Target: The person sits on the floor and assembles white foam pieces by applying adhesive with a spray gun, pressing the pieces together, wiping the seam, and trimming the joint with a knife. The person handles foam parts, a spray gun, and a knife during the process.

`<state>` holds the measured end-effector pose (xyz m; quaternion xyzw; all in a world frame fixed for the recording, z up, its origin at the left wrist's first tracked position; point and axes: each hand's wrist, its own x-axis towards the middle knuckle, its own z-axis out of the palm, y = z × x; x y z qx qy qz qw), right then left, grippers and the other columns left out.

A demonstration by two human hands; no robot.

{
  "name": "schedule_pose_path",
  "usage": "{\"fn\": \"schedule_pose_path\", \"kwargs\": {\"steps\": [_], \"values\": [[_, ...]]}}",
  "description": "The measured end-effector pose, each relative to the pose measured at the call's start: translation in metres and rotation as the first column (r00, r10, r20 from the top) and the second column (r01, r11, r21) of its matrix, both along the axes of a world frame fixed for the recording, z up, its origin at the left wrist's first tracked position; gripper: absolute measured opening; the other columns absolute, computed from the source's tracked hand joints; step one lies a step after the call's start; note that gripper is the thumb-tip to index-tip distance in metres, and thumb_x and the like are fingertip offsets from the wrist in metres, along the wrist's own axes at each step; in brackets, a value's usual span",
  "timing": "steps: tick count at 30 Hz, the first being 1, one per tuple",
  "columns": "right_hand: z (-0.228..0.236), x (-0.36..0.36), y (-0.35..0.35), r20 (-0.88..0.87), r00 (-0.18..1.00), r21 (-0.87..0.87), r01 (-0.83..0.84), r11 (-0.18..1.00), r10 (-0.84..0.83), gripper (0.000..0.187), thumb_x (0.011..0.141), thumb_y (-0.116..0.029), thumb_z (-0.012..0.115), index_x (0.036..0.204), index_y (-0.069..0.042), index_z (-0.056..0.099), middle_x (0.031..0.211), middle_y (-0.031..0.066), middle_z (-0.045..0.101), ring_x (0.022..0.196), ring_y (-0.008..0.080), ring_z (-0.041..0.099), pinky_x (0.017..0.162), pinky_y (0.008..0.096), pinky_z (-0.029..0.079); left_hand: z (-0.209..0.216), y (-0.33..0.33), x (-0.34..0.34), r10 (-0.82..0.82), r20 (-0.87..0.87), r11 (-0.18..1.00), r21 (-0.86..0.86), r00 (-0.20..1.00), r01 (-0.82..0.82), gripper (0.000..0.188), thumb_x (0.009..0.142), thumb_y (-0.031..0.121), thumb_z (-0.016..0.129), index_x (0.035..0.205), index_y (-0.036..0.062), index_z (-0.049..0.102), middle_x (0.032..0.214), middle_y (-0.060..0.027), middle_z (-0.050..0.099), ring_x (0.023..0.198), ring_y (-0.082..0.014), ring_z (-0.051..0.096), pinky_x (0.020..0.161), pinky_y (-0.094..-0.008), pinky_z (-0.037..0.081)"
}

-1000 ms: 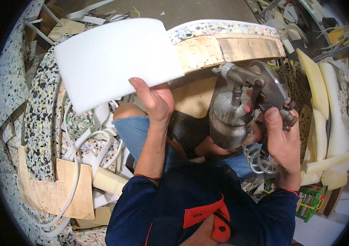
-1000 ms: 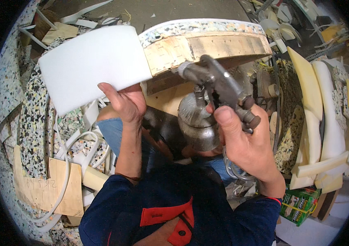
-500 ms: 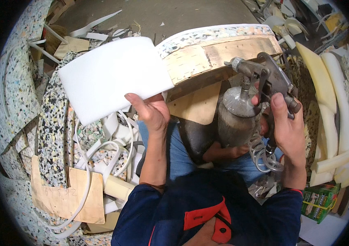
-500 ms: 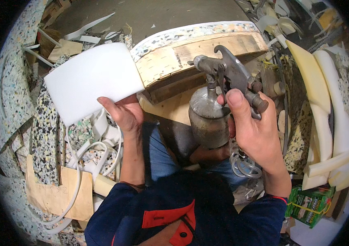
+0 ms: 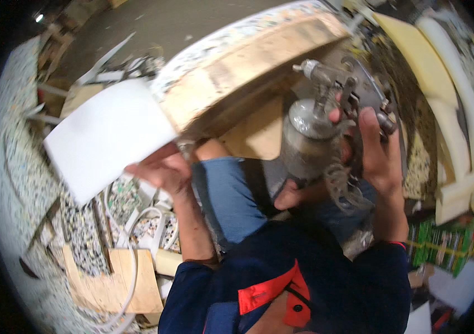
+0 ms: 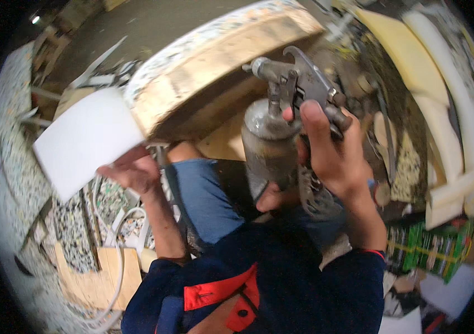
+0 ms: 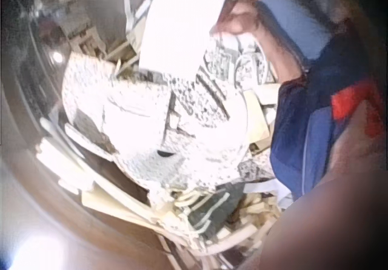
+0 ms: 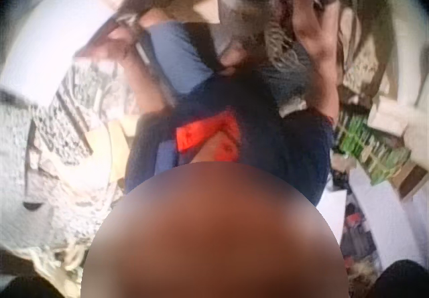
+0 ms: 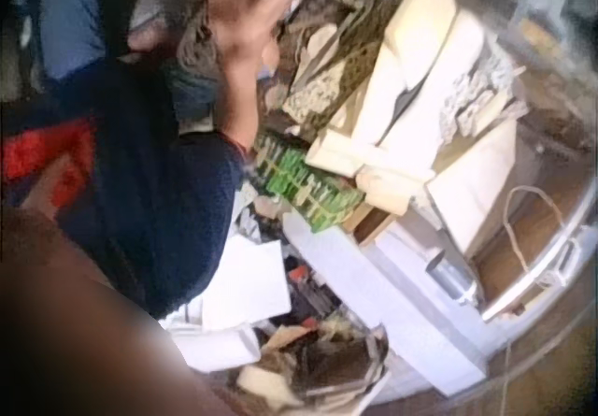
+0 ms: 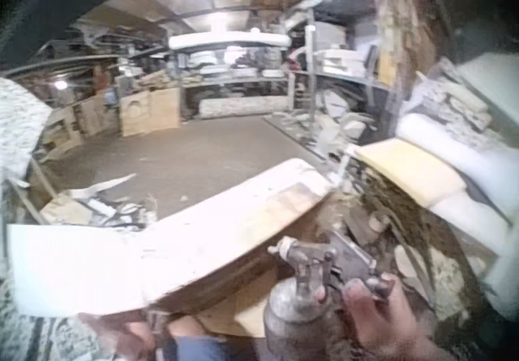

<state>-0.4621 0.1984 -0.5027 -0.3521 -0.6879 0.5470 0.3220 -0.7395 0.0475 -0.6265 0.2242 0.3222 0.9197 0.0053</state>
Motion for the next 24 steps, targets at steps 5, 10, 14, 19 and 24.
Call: {"fn": "schedule_pose_path", "kwargs": {"steps": [5, 10, 14, 19, 24], "values": [[-0.088, 0.050, 0.066, -0.001, 0.929, 0.255, 0.358, 0.898, -0.369, 0.029, 0.100, -0.028, 0.059, 0.114, -0.003, 0.065, 0.085, 0.0057, 0.069, 0.057, 0.0107, 0.058, 0.052, 0.0248, 0.048, 0.000, 0.002, 0.006, 0.017, -0.046, 0.968, -0.251, 0.999, -0.028, 0.117, 0.080, 0.087, 0.044, 0.147, -0.0079, 0.033, 0.144, -0.0271, 0.047, 0.133, -0.0353, 0.048, 0.112, -0.0477, 0.039], [-0.194, 0.064, 0.139, -0.080, 0.882, -0.083, 0.459, 0.885, -0.465, 0.032, 0.087, -0.016, 0.066, 0.113, 0.002, 0.059, 0.087, 0.0088, 0.070, 0.078, 0.0207, 0.070, 0.071, 0.0348, 0.054, 0.005, 0.006, 0.013, 0.001, -0.116, 0.921, -0.387, 0.993, -0.046, 0.125, 0.080, 0.089, 0.038, 0.152, -0.0106, 0.013, 0.151, -0.0362, 0.032, 0.141, -0.0452, 0.036, 0.118, -0.0565, 0.031], [-0.286, 0.068, 0.179, 0.238, 0.669, 0.303, 0.638, 0.708, -0.704, 0.037, 0.081, -0.010, 0.063, 0.115, 0.003, 0.058, 0.099, 0.0157, 0.070, 0.093, 0.0306, 0.068, 0.085, 0.0427, 0.052, 0.007, 0.010, 0.016, 0.022, -0.113, 0.896, -0.439, 0.993, -0.070, 0.117, 0.084, 0.087, 0.033, 0.153, -0.0057, 0.017, 0.153, -0.0344, 0.031, 0.143, -0.0459, 0.033, 0.119, -0.0574, 0.029], [-0.378, 0.071, 0.227, -0.089, 0.751, 0.075, 0.660, 0.748, -0.654, 0.052, 0.077, -0.004, 0.062, 0.127, 0.006, 0.054, 0.116, 0.0228, 0.065, 0.108, 0.0341, 0.063, 0.097, 0.0420, 0.048, 0.006, 0.008, 0.012, -0.029, -0.122, 0.908, -0.419, 0.992, -0.025, 0.118, 0.085, 0.084, 0.037, 0.153, -0.0089, 0.012, 0.157, -0.0301, 0.027, 0.145, -0.0410, 0.032, 0.120, -0.0529, 0.028], [-0.456, 0.063, 0.269, 0.202, 0.551, 0.352, 0.731, 0.585, -0.810, 0.056, 0.085, -0.008, 0.056, 0.136, 0.013, 0.044, 0.127, 0.0339, 0.058, 0.121, 0.0474, 0.056, 0.107, 0.0441, 0.041, 0.004, 0.007, 0.004, -0.054, -0.213, 0.881, -0.469, 0.976, -0.054, 0.119, 0.084, 0.086, 0.037, 0.157, -0.0040, 0.008, 0.161, -0.0284, 0.020, 0.151, -0.0371, 0.018, 0.123, -0.0494, 0.015]]}}
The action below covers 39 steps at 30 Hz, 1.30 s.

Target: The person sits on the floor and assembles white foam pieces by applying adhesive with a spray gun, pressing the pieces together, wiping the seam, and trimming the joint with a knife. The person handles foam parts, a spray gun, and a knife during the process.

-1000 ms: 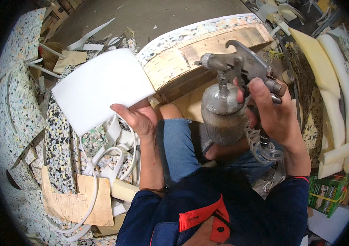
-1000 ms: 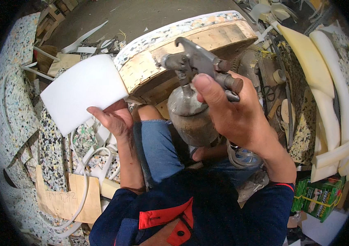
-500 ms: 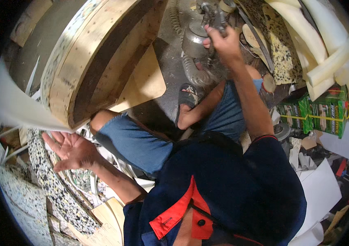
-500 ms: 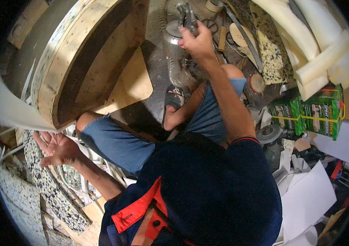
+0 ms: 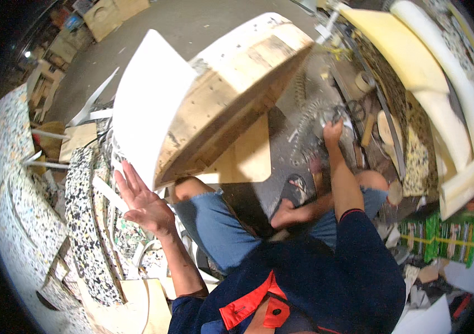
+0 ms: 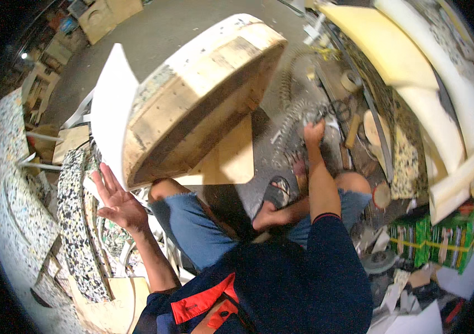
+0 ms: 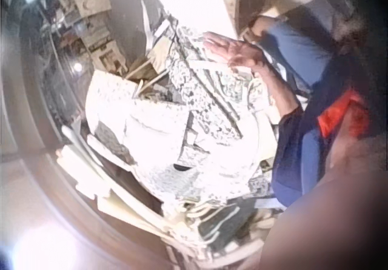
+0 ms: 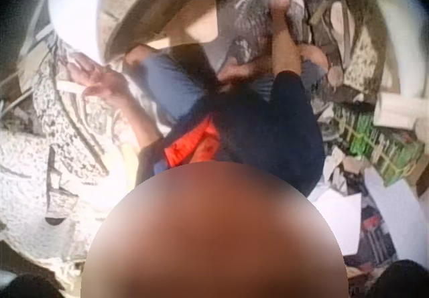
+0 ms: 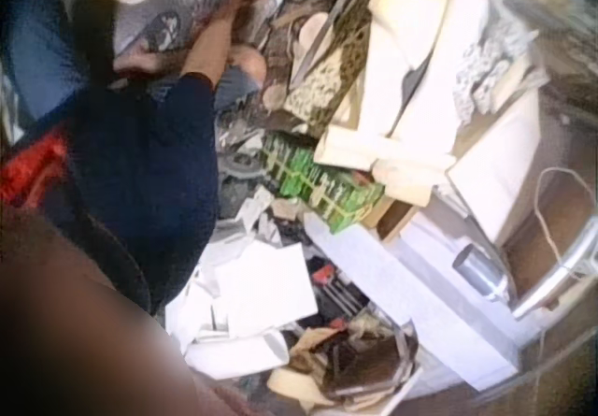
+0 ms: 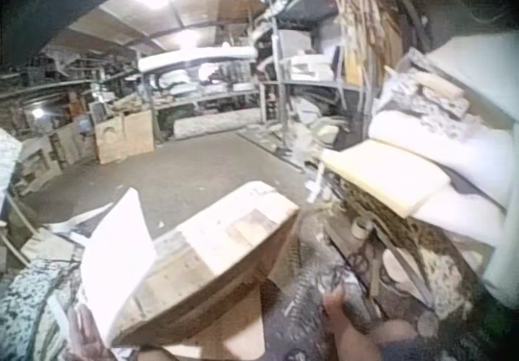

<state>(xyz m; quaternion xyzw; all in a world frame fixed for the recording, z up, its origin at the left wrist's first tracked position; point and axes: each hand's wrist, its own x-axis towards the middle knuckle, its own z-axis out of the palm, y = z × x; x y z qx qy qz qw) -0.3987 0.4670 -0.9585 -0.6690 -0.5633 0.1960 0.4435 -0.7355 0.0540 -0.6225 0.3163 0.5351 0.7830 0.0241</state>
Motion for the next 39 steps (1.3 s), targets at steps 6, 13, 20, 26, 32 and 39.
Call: {"fn": "schedule_pose_path", "kwargs": {"steps": [6, 13, 20, 26, 32, 39], "values": [[-0.040, 0.007, -0.020, -0.126, 0.992, 0.047, 0.002, 0.999, 0.004, 0.060, 0.086, -0.015, 0.062, 0.138, 0.009, 0.044, 0.133, 0.0312, 0.054, 0.124, 0.0453, 0.053, 0.107, 0.0469, 0.041, 0.003, -0.001, -0.015, 0.007, -0.191, 0.978, -0.206, 0.982, -0.047, 0.121, 0.083, 0.091, 0.021, 0.157, -0.0050, 0.011, 0.163, -0.0257, 0.015, 0.153, -0.0365, 0.013, 0.124, -0.0459, 0.006], [-0.035, 0.025, -0.047, -0.294, 0.935, -0.486, 0.033, 0.874, -0.198, 0.071, 0.084, -0.029, 0.072, 0.137, 0.011, 0.048, 0.128, 0.0277, 0.059, 0.117, 0.0424, 0.058, 0.100, 0.0462, 0.044, 0.011, 0.004, -0.037, -0.063, -0.539, 0.911, -0.375, 0.840, -0.172, 0.105, 0.092, 0.078, 0.004, 0.156, -0.0044, 0.018, 0.164, -0.0227, 0.014, 0.153, -0.0352, 0.008, 0.124, -0.0451, 0.004], [0.232, -0.027, -0.073, -0.442, 0.765, 0.035, -0.507, 0.861, 0.469, 0.043, 0.103, -0.039, 0.055, 0.081, -0.002, 0.062, 0.069, 0.0085, 0.059, 0.058, 0.0116, 0.056, 0.052, 0.0274, 0.047, 0.019, 0.008, -0.045, -0.063, -0.566, 0.899, -0.390, 0.822, -0.200, 0.089, 0.097, 0.063, 0.006, 0.156, -0.0011, 0.024, 0.164, -0.0201, 0.017, 0.153, -0.0362, 0.007, 0.124, -0.0438, 0.004], [0.488, -0.178, -0.134, -0.252, 0.400, 0.039, -0.905, 0.423, 0.881, 0.073, 0.099, -0.060, 0.049, 0.134, 0.003, 0.054, 0.114, 0.0177, 0.066, 0.086, 0.0227, 0.069, 0.074, 0.0321, 0.054, 0.019, 0.012, -0.044, -0.057, -0.588, 0.863, -0.435, 0.807, -0.257, 0.067, 0.105, 0.043, 0.010, 0.155, 0.0025, 0.031, 0.164, -0.0179, 0.020, 0.153, -0.0397, 0.006, 0.124, -0.0444, 0.005], [0.552, -0.253, -0.182, 0.224, 0.489, -0.091, -0.851, 0.517, 0.843, 0.063, 0.083, -0.051, 0.074, 0.107, 0.007, 0.069, 0.098, 0.0198, 0.071, 0.086, 0.0212, 0.068, 0.064, 0.0324, 0.053, 0.019, 0.015, -0.041, -0.022, -0.592, 0.853, -0.431, 0.806, -0.294, 0.063, 0.107, 0.039, 0.012, 0.155, 0.0031, 0.032, 0.164, -0.0187, 0.021, 0.153, -0.0413, 0.007, 0.124, -0.0449, 0.006], [0.581, -0.265, -0.210, 0.584, 0.298, 0.021, -0.935, 0.353, 0.755, 0.038, 0.090, -0.027, 0.066, 0.096, 0.010, 0.071, 0.079, 0.0180, 0.072, 0.067, 0.0240, 0.070, 0.061, 0.0348, 0.057, 0.020, 0.015, -0.041, -0.018, -0.630, 0.848, -0.421, 0.776, -0.322, 0.063, 0.107, 0.039, 0.011, 0.156, 0.0029, 0.027, 0.164, -0.0210, 0.018, 0.153, -0.0420, 0.006, 0.124, -0.0454, 0.005]]}}
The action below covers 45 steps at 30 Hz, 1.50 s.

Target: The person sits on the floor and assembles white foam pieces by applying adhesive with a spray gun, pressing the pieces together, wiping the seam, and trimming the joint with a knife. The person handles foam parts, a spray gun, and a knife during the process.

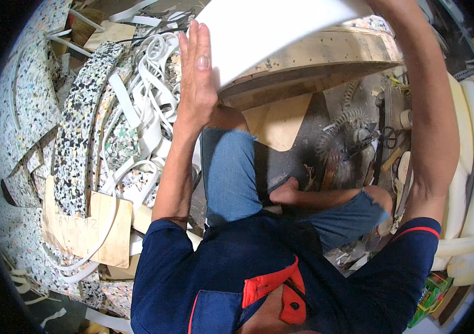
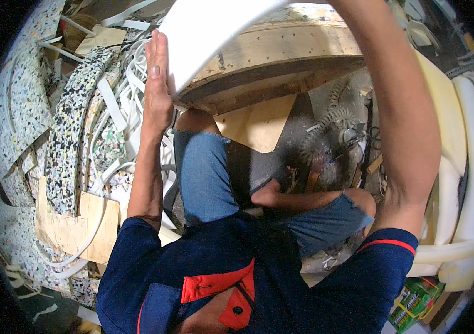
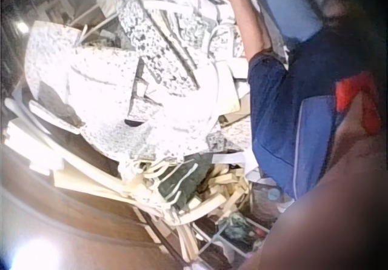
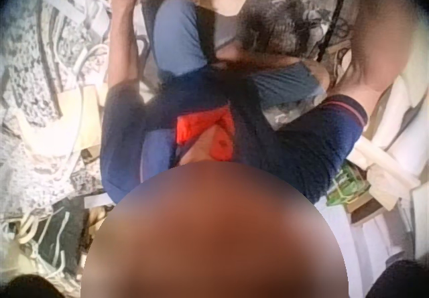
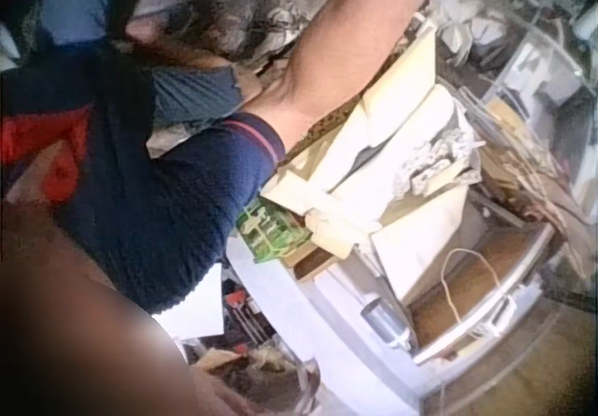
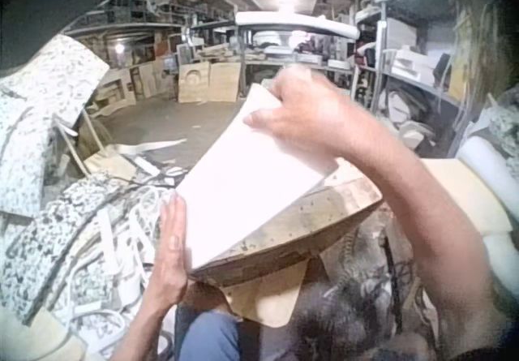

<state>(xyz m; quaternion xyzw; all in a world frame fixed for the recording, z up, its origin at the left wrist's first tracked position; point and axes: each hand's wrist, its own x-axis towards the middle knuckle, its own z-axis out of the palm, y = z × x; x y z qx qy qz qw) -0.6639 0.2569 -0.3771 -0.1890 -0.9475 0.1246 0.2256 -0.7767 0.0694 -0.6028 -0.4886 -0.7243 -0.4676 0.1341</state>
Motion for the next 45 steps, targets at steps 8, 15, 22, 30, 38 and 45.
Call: {"fn": "schedule_pose_path", "kwargs": {"steps": [8, 15, 22, 30, 38, 45], "values": [[-0.036, 0.014, 0.039, -0.003, 0.998, 0.031, 0.056, 0.998, -0.056, 0.028, 0.088, -0.018, 0.063, 0.088, 0.010, 0.069, 0.078, 0.0229, 0.069, 0.069, 0.0264, 0.070, 0.061, 0.0400, 0.058, 0.000, 0.001, 0.001, 0.044, -0.011, 0.996, -0.079, 0.999, -0.045, 0.063, 0.107, 0.040, 0.016, 0.156, 0.0025, 0.027, 0.164, -0.0238, 0.017, 0.152, -0.0449, 0.005, 0.123, -0.0484, 0.006], [-0.080, 0.012, 0.074, -0.132, 0.990, 0.166, 0.070, 0.984, -0.048, 0.039, 0.085, -0.028, 0.067, 0.087, 0.011, 0.066, 0.093, 0.0326, 0.066, 0.094, 0.0477, 0.065, 0.085, 0.0496, 0.051, 0.001, 0.003, 0.001, 0.066, -0.046, 0.993, -0.095, 0.997, -0.070, 0.060, 0.107, 0.036, 0.024, 0.155, 0.0018, 0.030, 0.163, -0.0251, 0.018, 0.151, -0.0472, 0.006, 0.122, -0.0530, 0.007], [-0.108, 0.007, 0.091, -0.174, 0.985, 0.183, 0.051, 0.982, -0.018, 0.038, 0.085, -0.028, 0.069, 0.085, 0.009, 0.065, 0.093, 0.0324, 0.066, 0.095, 0.0482, 0.064, 0.084, 0.0516, 0.051, 0.022, 0.008, -0.001, 0.030, -0.114, 0.986, -0.160, 0.993, -0.048, 0.059, 0.106, 0.034, 0.032, 0.154, 0.0000, 0.030, 0.162, -0.0250, 0.022, 0.152, -0.0436, 0.012, 0.122, -0.0535, 0.009], [-0.117, 0.006, 0.088, -0.217, 0.976, 0.101, 0.054, 0.993, -0.031, 0.036, 0.088, -0.029, 0.068, 0.090, 0.007, 0.065, 0.092, 0.0310, 0.067, 0.093, 0.0482, 0.065, 0.082, 0.0525, 0.052, 0.054, 0.056, 0.015, -0.093, -0.445, 0.914, -0.392, 0.891, -0.101, 0.071, 0.103, 0.050, 0.036, 0.153, 0.0006, 0.032, 0.159, -0.0257, 0.028, 0.148, -0.0488, 0.018, 0.119, -0.0629, 0.016], [-0.128, 0.009, 0.088, -0.193, 0.975, -0.012, 0.105, 0.994, -0.105, 0.036, 0.086, -0.032, 0.069, 0.090, 0.004, 0.065, 0.091, 0.0299, 0.068, 0.091, 0.0479, 0.066, 0.080, 0.0544, 0.053, 0.057, 0.062, 0.028, -0.120, -0.576, 0.858, -0.470, 0.809, -0.208, 0.064, 0.101, 0.044, 0.042, 0.151, 0.0040, 0.038, 0.158, -0.0234, 0.032, 0.147, -0.0500, 0.023, 0.115, -0.0682, 0.019], [-0.113, 0.022, 0.100, -0.124, 0.992, -0.109, 0.003, 0.994, -0.017, 0.035, 0.082, -0.030, 0.071, 0.086, 0.004, 0.070, 0.085, 0.0282, 0.069, 0.086, 0.0428, 0.069, 0.077, 0.0489, 0.054, 0.058, 0.061, 0.030, -0.124, -0.559, 0.802, -0.543, 0.820, -0.249, 0.058, 0.104, 0.036, 0.036, 0.157, 0.0128, 0.031, 0.165, -0.0146, 0.020, 0.152, -0.0431, 0.011, 0.118, -0.0649, 0.013]]}}
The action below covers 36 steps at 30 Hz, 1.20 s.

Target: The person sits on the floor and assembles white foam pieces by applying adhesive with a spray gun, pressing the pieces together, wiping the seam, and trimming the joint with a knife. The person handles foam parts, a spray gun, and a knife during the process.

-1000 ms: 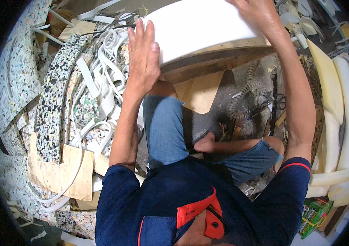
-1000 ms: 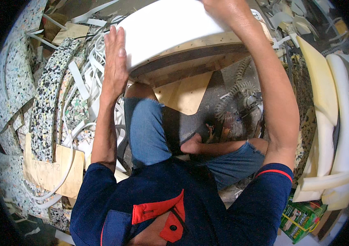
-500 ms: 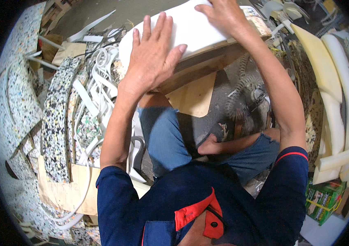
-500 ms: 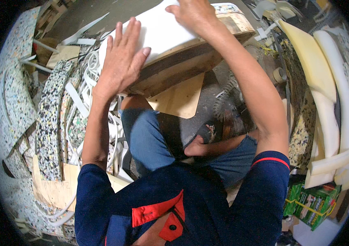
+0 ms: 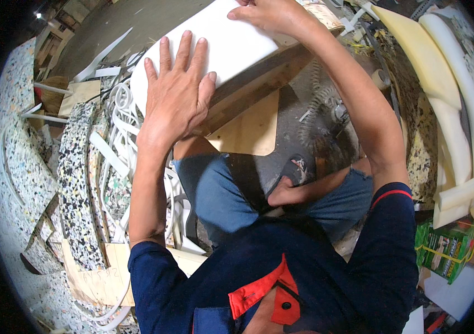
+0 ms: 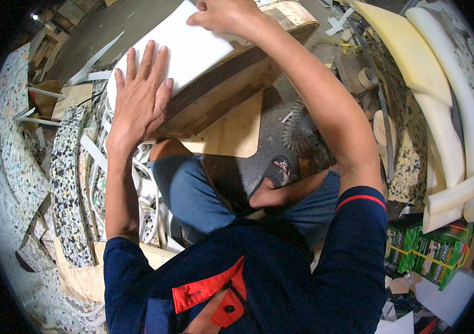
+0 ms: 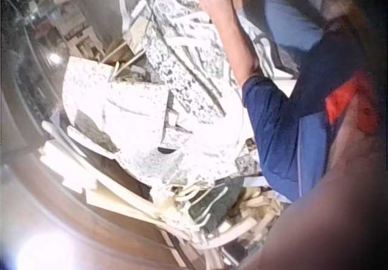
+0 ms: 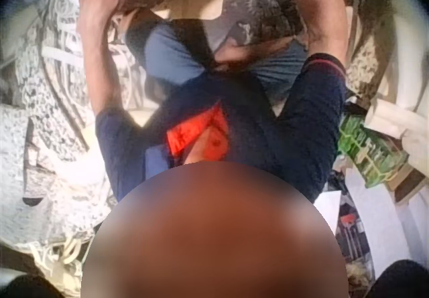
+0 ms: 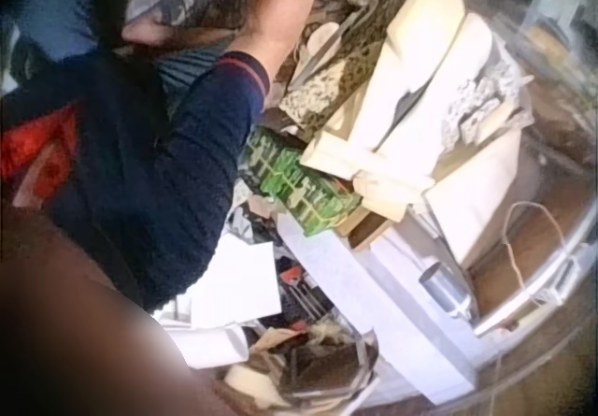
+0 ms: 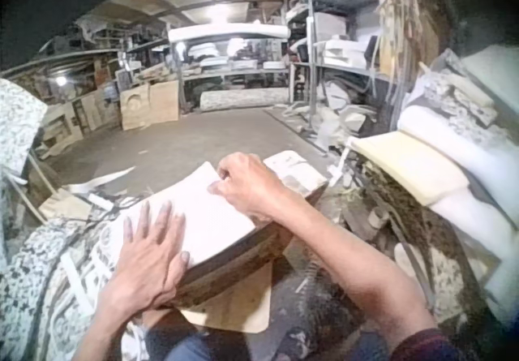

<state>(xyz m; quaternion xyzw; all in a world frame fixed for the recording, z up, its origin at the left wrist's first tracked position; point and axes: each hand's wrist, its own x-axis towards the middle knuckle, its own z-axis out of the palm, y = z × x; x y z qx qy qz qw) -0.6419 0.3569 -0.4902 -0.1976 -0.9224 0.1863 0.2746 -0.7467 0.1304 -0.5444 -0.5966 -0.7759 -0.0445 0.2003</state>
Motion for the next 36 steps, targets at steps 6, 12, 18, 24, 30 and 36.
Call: {"fn": "schedule_pose_path", "kwargs": {"steps": [6, 12, 18, 24, 30, 36], "values": [[-0.008, -0.001, 0.015, -0.077, 0.995, -0.106, -0.069, 0.992, 0.061, 0.028, 0.076, -0.027, 0.073, 0.082, 0.001, 0.073, 0.076, 0.0244, 0.069, 0.079, 0.0377, 0.071, 0.075, 0.0451, 0.055, 0.003, 0.006, 0.004, 0.016, -0.028, 1.000, -0.016, 0.999, -0.017, 0.066, 0.100, 0.047, 0.045, 0.152, 0.0073, 0.038, 0.160, -0.0213, 0.028, 0.148, -0.0503, 0.017, 0.115, -0.0692, 0.018], [-0.013, 0.000, 0.017, -0.090, 0.992, -0.118, -0.096, 0.988, 0.086, 0.026, 0.076, -0.025, 0.073, 0.083, 0.000, 0.074, 0.079, 0.0240, 0.070, 0.081, 0.0370, 0.071, 0.075, 0.0448, 0.055, 0.001, 0.010, 0.007, 0.039, -0.074, 0.998, -0.053, 0.996, -0.043, 0.074, 0.096, 0.065, 0.043, 0.153, 0.0171, 0.040, 0.161, -0.0178, 0.028, 0.149, -0.0487, 0.017, 0.112, -0.0741, 0.019], [-0.010, 0.010, 0.010, -0.072, 0.996, -0.187, -0.071, 0.980, 0.058, 0.023, 0.079, -0.019, 0.071, 0.085, 0.002, 0.073, 0.080, 0.0260, 0.070, 0.080, 0.0390, 0.071, 0.073, 0.0449, 0.056, 0.001, 0.014, 0.008, -0.003, -0.078, 0.998, -0.057, 0.997, -0.002, 0.065, 0.098, 0.065, 0.038, 0.153, 0.0303, 0.040, 0.162, -0.0137, 0.028, 0.149, -0.0479, 0.018, 0.109, -0.0787, 0.018], [-0.016, 0.008, 0.011, -0.117, 0.992, -0.031, -0.059, 0.998, 0.055, 0.023, 0.083, -0.020, 0.069, 0.087, 0.002, 0.073, 0.079, 0.0236, 0.071, 0.077, 0.0351, 0.072, 0.072, 0.0427, 0.057, 0.005, 0.020, 0.015, -0.039, -0.127, 0.995, -0.097, 0.991, 0.027, 0.059, 0.100, 0.061, 0.036, 0.153, 0.0349, 0.038, 0.163, -0.0129, 0.026, 0.149, -0.0476, 0.017, 0.106, -0.0816, 0.019], [-0.020, 0.031, -0.045, -0.007, 1.000, 0.067, 0.016, 0.998, -0.016, 0.054, 0.094, -0.043, 0.063, 0.119, 0.005, 0.062, 0.120, 0.0266, 0.064, 0.102, 0.0334, 0.067, 0.089, 0.0431, 0.054, 0.008, 0.019, 0.013, -0.073, -0.122, 0.993, -0.100, 0.990, 0.061, 0.057, 0.101, 0.058, 0.039, 0.153, 0.0333, 0.038, 0.163, -0.0148, 0.023, 0.149, -0.0486, 0.017, 0.105, -0.0817, 0.020], [-0.060, 0.016, -0.100, -0.278, 0.945, 0.143, -0.139, 0.980, 0.174, 0.105, 0.091, -0.074, 0.040, 0.140, 0.019, 0.038, 0.142, 0.0413, 0.039, 0.138, 0.0511, 0.036, 0.117, 0.0552, 0.025, 0.023, 0.006, 0.003, -0.181, 0.232, 0.957, -0.181, 0.956, 0.225, 0.069, 0.095, 0.041, 0.055, 0.155, 0.0139, 0.035, 0.166, -0.0143, 0.016, 0.154, -0.0410, 0.003, 0.112, -0.0748, 0.005]]}}
